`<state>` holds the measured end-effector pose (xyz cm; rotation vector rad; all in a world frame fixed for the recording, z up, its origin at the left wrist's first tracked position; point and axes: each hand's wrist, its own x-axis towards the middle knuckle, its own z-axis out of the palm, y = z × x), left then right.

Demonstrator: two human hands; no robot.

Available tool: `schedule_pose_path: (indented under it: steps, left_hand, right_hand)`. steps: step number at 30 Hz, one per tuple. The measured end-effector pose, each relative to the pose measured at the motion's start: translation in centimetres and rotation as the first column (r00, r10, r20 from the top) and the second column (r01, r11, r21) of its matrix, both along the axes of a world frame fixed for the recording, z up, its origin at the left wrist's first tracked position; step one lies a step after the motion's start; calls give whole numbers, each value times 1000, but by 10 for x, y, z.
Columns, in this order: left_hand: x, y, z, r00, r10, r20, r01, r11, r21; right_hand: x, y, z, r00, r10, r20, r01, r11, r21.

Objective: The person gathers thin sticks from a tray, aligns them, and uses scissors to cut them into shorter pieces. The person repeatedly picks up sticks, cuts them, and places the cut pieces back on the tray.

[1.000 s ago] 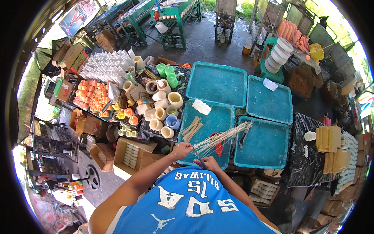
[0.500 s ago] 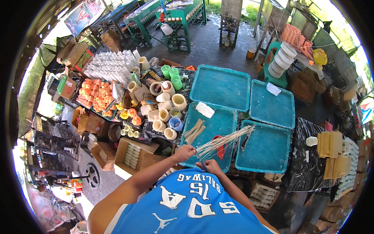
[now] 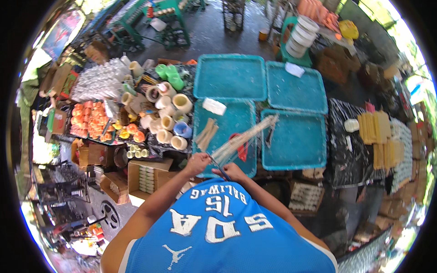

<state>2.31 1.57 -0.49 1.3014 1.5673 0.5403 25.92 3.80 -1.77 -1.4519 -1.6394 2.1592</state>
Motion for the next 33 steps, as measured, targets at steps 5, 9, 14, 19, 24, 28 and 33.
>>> schedule_pose_path:
  steps: [5, 9, 14, 19, 24, 28, 33]
  left_hand:
    - [-10, -2, -20, 996, 51, 67, -53, 998, 26]
    - [-5, -1, -6, 998, 1, 56, -2, 1000, 12]
    - [-6, -2, 7, 999, -6, 47, 6, 1000, 0]
    - [-7, -4, 7, 1000, -20, 21, 21, 999, -27]
    - [-7, -6, 14, 999, -23, 35, 24, 999, -30]
    - [-8, -4, 4, 998, 15, 61, -15, 1000, -4]
    - [-6, -2, 12, 998, -20, 57, 21, 1000, -17]
  right_hand:
    - [1, -7, 6, 999, -6, 34, 3, 996, 88]
    - [2, -6, 14, 999, -23, 27, 22, 999, 31]
    - [-3, -7, 12, 999, -3, 54, 1, 999, 42]
    - [0, -9, 9, 998, 18, 58, -21, 999, 44]
    - [-3, -9, 9, 999, 1, 35, -2, 1000, 11]
    - [-2, -14, 4, 999, -3, 39, 1, 998, 57]
    - [-4, -12, 7, 999, -51, -9, 50, 994, -100]
